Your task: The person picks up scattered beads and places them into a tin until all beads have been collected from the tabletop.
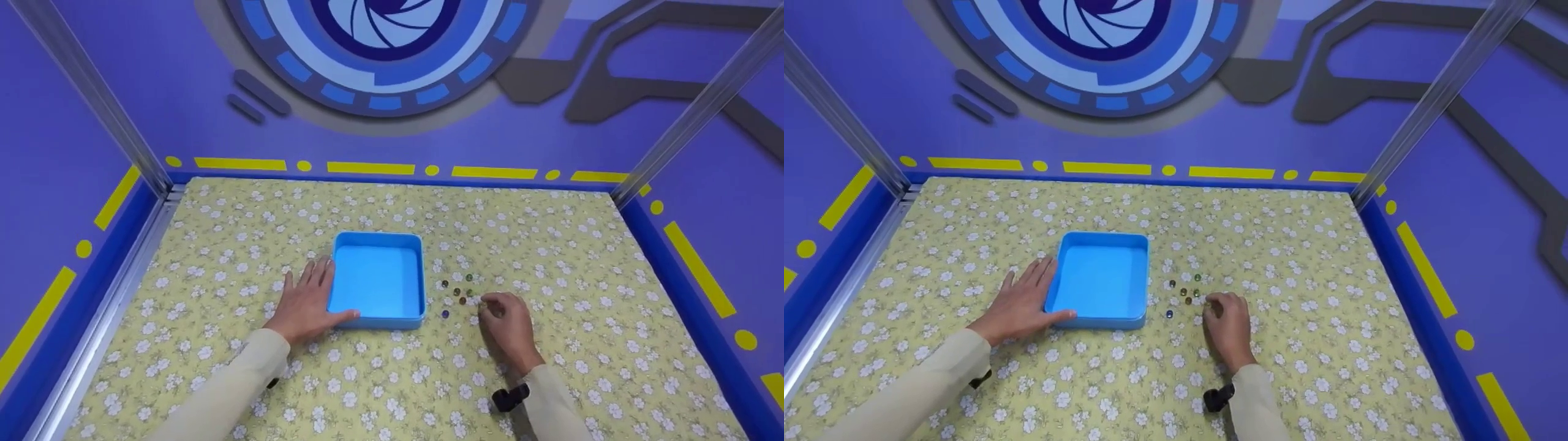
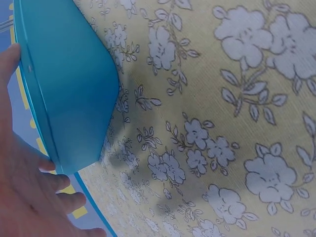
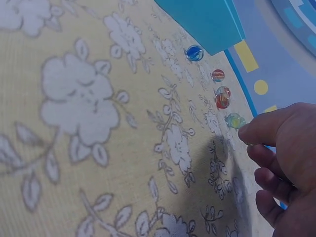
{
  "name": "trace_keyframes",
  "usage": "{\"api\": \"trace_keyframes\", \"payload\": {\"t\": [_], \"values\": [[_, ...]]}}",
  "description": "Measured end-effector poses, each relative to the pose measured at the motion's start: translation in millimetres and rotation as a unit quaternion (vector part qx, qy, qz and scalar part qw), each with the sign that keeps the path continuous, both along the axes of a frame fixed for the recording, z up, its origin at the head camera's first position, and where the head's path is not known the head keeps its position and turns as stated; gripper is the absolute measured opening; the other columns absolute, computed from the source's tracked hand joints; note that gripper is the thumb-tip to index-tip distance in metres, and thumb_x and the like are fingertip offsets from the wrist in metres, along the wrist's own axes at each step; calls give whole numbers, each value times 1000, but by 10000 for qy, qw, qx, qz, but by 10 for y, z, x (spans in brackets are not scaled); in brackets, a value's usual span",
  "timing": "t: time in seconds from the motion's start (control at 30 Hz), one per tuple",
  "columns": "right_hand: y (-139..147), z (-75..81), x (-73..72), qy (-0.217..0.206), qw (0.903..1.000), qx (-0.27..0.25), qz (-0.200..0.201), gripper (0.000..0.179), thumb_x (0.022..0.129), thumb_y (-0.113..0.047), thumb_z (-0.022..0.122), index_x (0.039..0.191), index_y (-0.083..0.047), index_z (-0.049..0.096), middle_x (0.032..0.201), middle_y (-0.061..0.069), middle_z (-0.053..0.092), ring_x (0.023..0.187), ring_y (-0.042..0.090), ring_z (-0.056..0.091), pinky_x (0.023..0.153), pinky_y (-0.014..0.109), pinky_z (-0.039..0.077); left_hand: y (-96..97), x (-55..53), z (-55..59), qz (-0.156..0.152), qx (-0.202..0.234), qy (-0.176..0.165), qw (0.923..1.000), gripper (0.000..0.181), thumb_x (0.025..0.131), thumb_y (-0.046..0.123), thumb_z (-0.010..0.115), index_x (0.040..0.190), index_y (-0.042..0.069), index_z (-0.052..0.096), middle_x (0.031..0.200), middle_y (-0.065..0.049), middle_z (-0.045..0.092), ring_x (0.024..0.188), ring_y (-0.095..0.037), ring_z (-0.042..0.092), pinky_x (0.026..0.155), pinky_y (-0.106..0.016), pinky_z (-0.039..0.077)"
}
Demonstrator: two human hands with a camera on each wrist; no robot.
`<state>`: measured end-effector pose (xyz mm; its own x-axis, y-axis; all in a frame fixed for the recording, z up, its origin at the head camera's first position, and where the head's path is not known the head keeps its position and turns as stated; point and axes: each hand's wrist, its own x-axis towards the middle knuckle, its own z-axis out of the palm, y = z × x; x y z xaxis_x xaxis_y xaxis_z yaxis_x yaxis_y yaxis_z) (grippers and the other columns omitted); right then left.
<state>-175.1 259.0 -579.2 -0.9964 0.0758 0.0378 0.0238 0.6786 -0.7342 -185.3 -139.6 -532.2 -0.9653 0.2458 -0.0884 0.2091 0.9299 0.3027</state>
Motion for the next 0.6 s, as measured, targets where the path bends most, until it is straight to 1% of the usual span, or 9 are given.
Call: {"api": "trace_keyframes", "payload": {"t": [0.17,0.3,0.43,0.6], "values": [[-13,26,-1,158,9998,-70,-37,20,90,-13,67,109,-11,71,104,6,66,95,21,60,83,40,50,0,-10,4,8,86,-23,10000,114,76,79,55,156,9,15,162,-13,17,149,-38,18,113,-71,9],[-24,39,12,253,9997,-67,-29,19,90,-11,68,108,-9,71,102,6,67,92,21,61,82,38,51,-2,6,-8,12,97,-116,9999,114,77,80,53,157,9,13,162,-13,17,149,-38,18,113,-71,9],[-40,48,28,323,9995,-11,36,19,89,-11,68,108,-8,71,102,6,67,93,21,63,83,39,52,-11,31,-13,23,52,-197,9998,114,77,81,51,157,10,11,162,-13,16,149,-36,18,114,-70,10],[-60,77,33,363,9993,-61,-32,20,89,-13,69,108,-9,71,101,6,67,94,22,63,85,41,53,3,16,2,-46,79,-183,9998,113,78,80,52,157,8,12,162,-14,18,149,-37,19,113,-70,10]]}}
